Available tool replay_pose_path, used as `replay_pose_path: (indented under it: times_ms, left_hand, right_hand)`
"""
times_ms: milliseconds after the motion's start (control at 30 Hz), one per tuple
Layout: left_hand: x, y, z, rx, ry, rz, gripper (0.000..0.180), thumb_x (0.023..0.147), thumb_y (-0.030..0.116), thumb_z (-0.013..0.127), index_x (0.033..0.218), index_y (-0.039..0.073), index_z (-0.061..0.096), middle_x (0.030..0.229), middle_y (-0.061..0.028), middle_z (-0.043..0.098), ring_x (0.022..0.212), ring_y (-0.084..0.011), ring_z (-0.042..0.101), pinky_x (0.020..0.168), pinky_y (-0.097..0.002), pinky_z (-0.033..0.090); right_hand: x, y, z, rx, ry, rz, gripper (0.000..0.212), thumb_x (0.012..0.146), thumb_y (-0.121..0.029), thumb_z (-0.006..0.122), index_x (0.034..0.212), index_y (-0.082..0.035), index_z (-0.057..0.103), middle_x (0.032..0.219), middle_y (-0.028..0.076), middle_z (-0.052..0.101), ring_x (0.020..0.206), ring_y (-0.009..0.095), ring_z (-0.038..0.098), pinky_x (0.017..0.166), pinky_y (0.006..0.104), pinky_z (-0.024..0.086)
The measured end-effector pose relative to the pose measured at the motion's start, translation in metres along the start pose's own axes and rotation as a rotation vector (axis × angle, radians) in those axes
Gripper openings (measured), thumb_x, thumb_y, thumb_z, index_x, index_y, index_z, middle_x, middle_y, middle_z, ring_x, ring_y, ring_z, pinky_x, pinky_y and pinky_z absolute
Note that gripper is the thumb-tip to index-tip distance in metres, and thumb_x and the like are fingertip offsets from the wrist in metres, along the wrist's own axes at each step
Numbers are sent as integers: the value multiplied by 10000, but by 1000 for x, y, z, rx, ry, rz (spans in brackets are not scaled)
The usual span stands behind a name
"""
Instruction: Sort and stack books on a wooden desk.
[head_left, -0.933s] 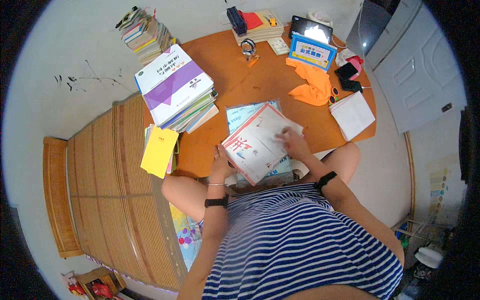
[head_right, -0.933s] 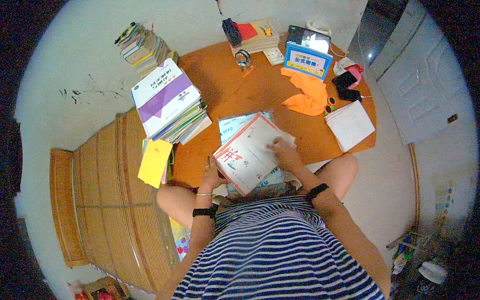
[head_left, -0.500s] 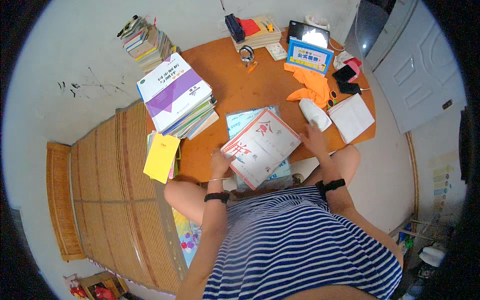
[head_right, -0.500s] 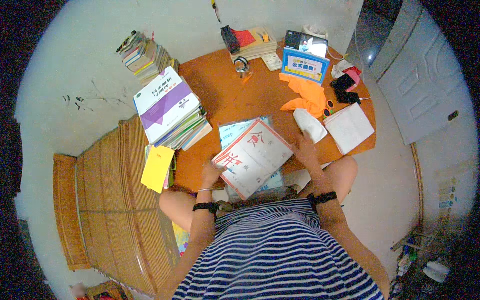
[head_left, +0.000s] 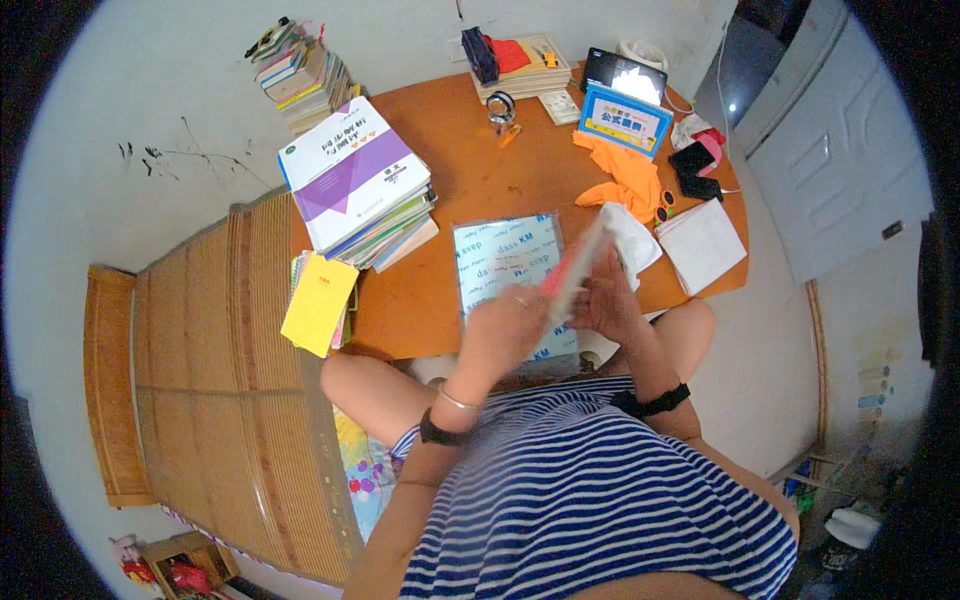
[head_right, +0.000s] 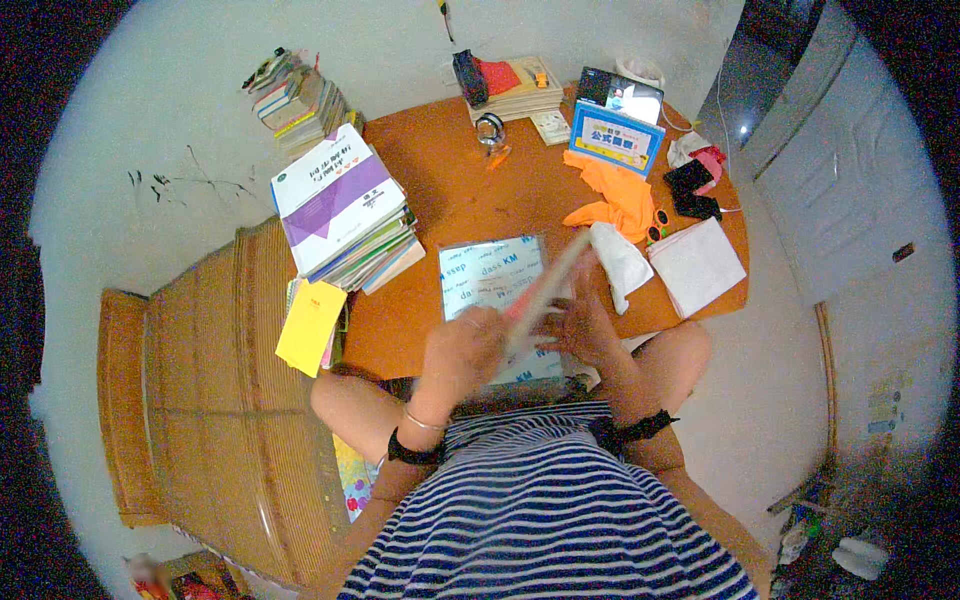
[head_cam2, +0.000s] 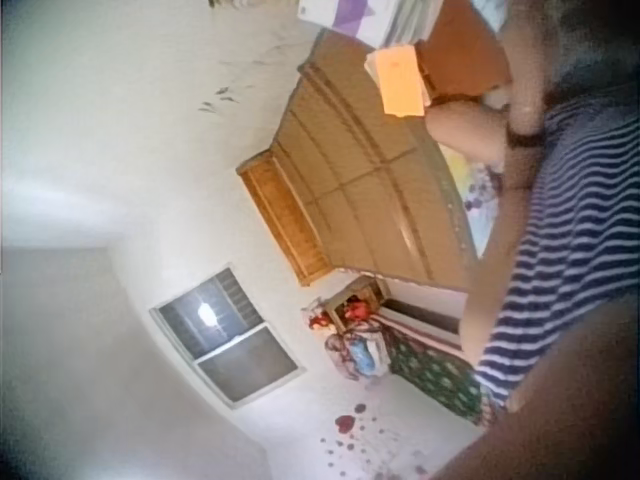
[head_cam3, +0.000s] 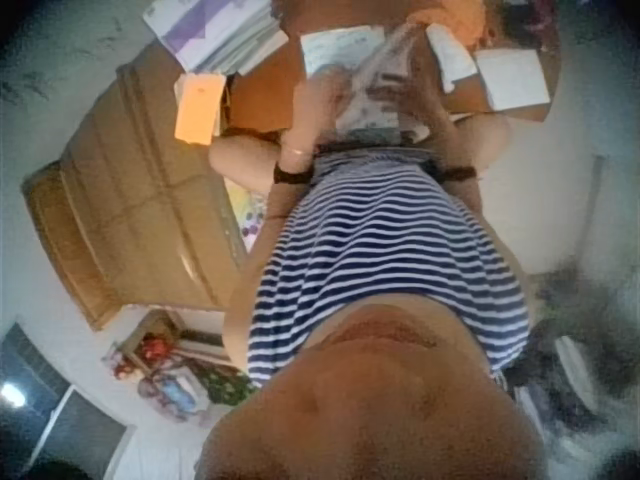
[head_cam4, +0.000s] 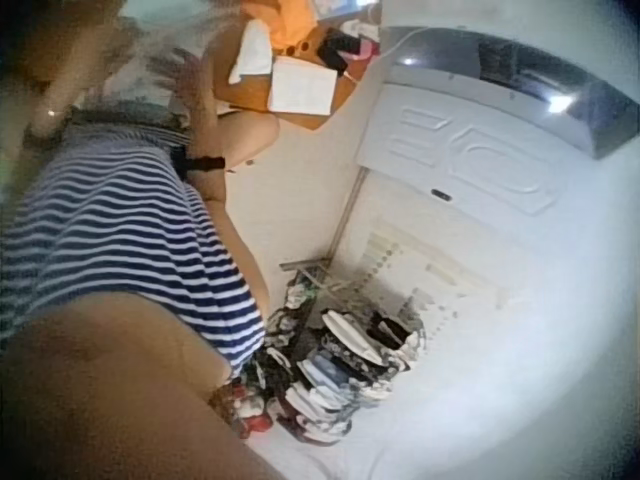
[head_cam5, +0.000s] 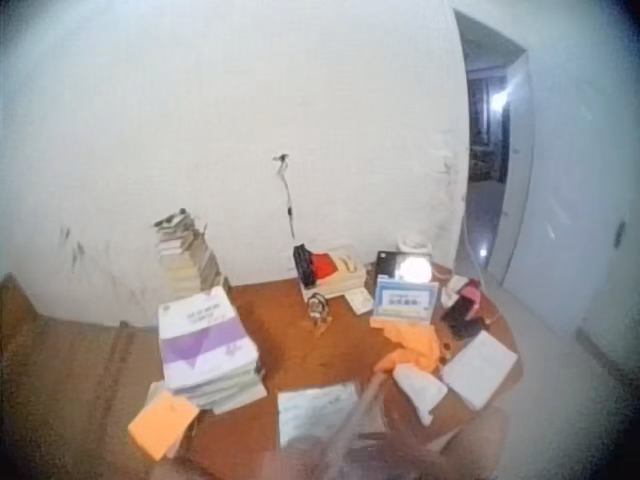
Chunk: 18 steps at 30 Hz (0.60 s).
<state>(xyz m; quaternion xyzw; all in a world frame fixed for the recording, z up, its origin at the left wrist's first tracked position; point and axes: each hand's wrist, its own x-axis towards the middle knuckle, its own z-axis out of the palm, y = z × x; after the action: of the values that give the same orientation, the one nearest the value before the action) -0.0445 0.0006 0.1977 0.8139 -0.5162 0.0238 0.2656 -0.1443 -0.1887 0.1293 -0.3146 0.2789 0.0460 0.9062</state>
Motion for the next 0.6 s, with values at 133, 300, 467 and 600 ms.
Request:
replay_pose_path:
  times_ms: [133,300,467,600]
  left_hand:
    - [-8,31,7,52,-64,392,303,672,218,643,936,86,572,884,-51,546,823,-274,562,642,-364,482]
    - [-4,23,-11,-391,-156,305,450,685,311,692,1026,48,561,1002,-90,542,913,-290,547,779,-370,472]
    - [-26,-59,45,-748,109,-656,529,784,331,662,1136,-36,515,1133,-165,540,1023,-231,529,843,-335,444]
    - [-27,-50,32,-1502,-141,-741,473,842,282,606,1144,-67,501,1123,-172,567,995,-192,553,817,-310,458]
  right_hand:
    - [-17,-20,17,-233,78,-232,630,776,-342,653,1258,-39,383,1152,113,519,1028,286,533,876,445,465]
    - [-28,-22,10,-292,151,-256,656,703,-124,690,1276,-45,380,1181,102,527,1065,258,519,904,410,446]
    - [-40,-15,7,-325,54,-370,681,682,-93,700,1282,-41,383,1198,95,529,1099,265,505,967,403,396]
    - [-24,-9,-17,-119,-58,-330,630,704,-100,689,1270,-41,417,1169,100,548,1100,257,507,954,396,406]
